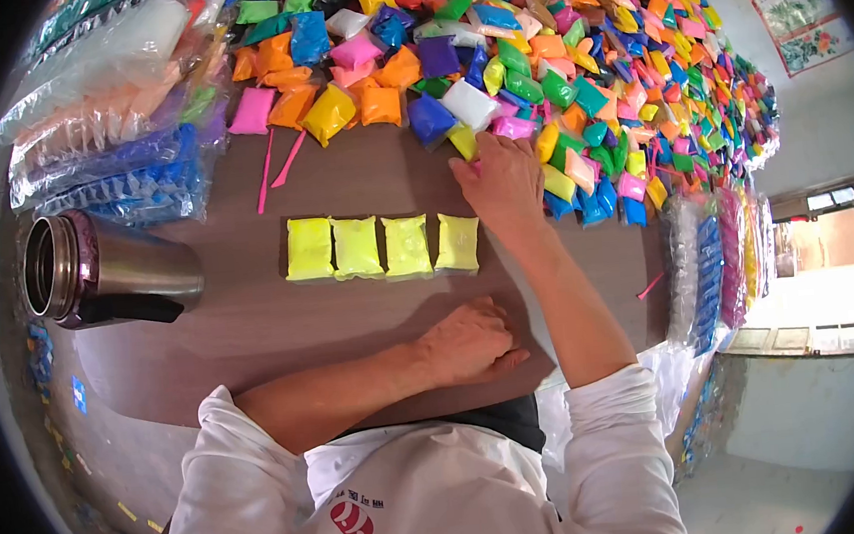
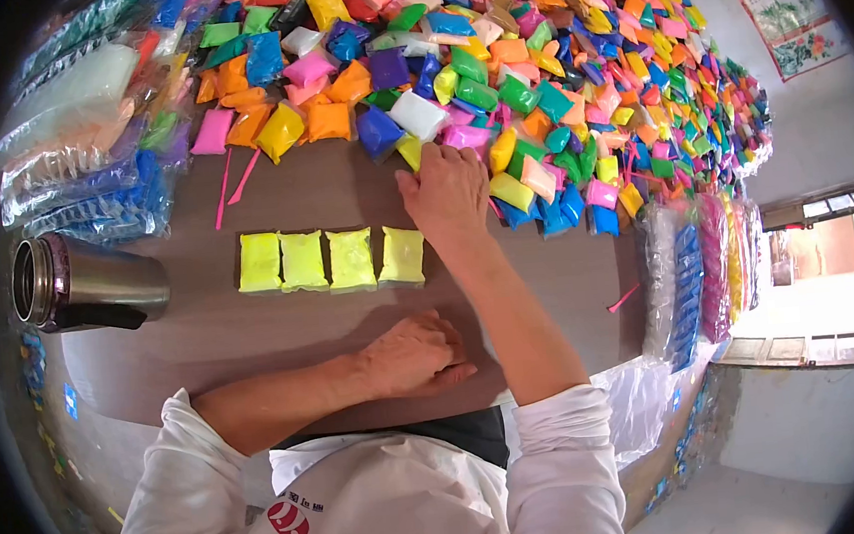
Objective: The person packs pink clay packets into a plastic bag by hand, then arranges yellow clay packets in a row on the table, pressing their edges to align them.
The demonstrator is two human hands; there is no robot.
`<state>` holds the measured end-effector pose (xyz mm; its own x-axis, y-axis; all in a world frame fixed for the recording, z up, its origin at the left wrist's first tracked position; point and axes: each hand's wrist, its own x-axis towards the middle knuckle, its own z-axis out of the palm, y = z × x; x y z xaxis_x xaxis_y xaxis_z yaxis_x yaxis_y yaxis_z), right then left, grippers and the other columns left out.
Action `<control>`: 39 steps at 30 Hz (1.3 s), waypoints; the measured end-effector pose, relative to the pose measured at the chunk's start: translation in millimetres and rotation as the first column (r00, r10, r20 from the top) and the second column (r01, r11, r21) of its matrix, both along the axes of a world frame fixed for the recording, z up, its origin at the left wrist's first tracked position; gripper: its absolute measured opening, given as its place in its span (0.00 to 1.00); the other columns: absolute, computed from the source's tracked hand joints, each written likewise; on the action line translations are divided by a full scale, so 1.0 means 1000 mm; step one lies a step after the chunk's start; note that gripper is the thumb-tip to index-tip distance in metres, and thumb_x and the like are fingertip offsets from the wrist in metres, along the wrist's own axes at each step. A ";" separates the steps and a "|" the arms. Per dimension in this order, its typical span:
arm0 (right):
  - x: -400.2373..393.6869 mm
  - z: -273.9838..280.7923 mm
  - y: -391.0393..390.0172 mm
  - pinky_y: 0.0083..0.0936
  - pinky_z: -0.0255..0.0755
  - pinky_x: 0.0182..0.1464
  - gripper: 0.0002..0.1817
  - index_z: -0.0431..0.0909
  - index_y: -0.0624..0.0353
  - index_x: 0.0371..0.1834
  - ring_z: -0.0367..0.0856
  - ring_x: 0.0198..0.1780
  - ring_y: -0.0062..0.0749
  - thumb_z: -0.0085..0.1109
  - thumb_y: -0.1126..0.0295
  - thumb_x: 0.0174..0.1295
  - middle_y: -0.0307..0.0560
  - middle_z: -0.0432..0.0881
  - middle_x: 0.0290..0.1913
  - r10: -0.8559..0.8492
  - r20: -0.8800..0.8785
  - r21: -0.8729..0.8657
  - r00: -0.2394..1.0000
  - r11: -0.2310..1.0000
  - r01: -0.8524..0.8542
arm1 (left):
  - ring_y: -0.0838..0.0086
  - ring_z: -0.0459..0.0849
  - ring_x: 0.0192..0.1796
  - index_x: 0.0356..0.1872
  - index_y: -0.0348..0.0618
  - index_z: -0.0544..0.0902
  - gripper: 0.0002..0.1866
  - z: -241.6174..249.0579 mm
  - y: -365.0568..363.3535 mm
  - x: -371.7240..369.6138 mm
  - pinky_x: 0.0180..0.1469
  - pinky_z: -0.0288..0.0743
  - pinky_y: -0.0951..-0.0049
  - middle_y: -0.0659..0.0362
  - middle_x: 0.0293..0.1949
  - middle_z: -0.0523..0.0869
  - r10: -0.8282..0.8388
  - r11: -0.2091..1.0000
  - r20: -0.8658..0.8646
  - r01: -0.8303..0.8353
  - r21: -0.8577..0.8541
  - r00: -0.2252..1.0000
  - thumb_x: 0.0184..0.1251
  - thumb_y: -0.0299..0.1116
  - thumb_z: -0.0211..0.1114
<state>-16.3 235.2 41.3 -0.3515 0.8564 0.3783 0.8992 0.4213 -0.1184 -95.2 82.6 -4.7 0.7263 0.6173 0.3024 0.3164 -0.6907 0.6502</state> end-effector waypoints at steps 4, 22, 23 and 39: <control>-0.005 -0.012 0.009 0.48 0.70 0.56 0.12 0.81 0.60 0.35 0.83 0.43 0.47 0.70 0.65 0.54 0.52 0.85 0.34 -0.064 0.086 0.101 0.994 0.993 0.055 | 0.59 0.85 0.42 0.25 0.43 0.85 0.16 0.003 0.000 -0.002 0.55 0.75 0.60 0.53 0.31 0.86 0.009 1.000 0.075 -0.008 -0.017 0.997 0.70 0.42 0.62; 0.102 0.027 -0.100 0.23 0.80 0.52 0.11 0.81 0.67 0.53 0.85 0.50 0.26 0.60 0.78 0.70 0.47 0.85 0.53 -0.182 -0.861 -0.369 0.475 0.867 -0.335 | 0.74 0.82 0.37 0.35 0.41 0.84 0.32 0.006 0.017 -0.008 0.44 0.75 0.71 0.60 0.31 0.84 0.260 0.618 0.406 0.172 -0.767 0.876 0.81 0.61 0.46; 0.107 0.024 -0.112 0.24 0.79 0.54 0.11 0.81 0.66 0.53 0.84 0.51 0.27 0.59 0.80 0.69 0.48 0.85 0.55 -0.189 -0.862 -0.364 0.470 0.876 -0.316 | 0.76 0.81 0.37 0.35 0.41 0.84 0.34 0.009 0.018 -0.010 0.44 0.75 0.72 0.62 0.31 0.84 0.283 0.582 0.442 0.214 -0.784 0.851 0.81 0.62 0.44; 0.126 0.038 -0.145 0.39 0.73 0.62 0.23 0.79 0.62 0.61 0.81 0.60 0.53 0.67 0.69 0.62 0.59 0.83 0.57 0.130 -0.382 -0.347 0.915 0.897 -0.272 | 0.52 0.79 0.31 0.36 0.34 0.81 0.29 0.015 0.016 -0.008 0.37 0.74 0.58 0.47 0.28 0.80 0.096 0.877 0.224 0.024 -0.479 0.970 0.77 0.57 0.55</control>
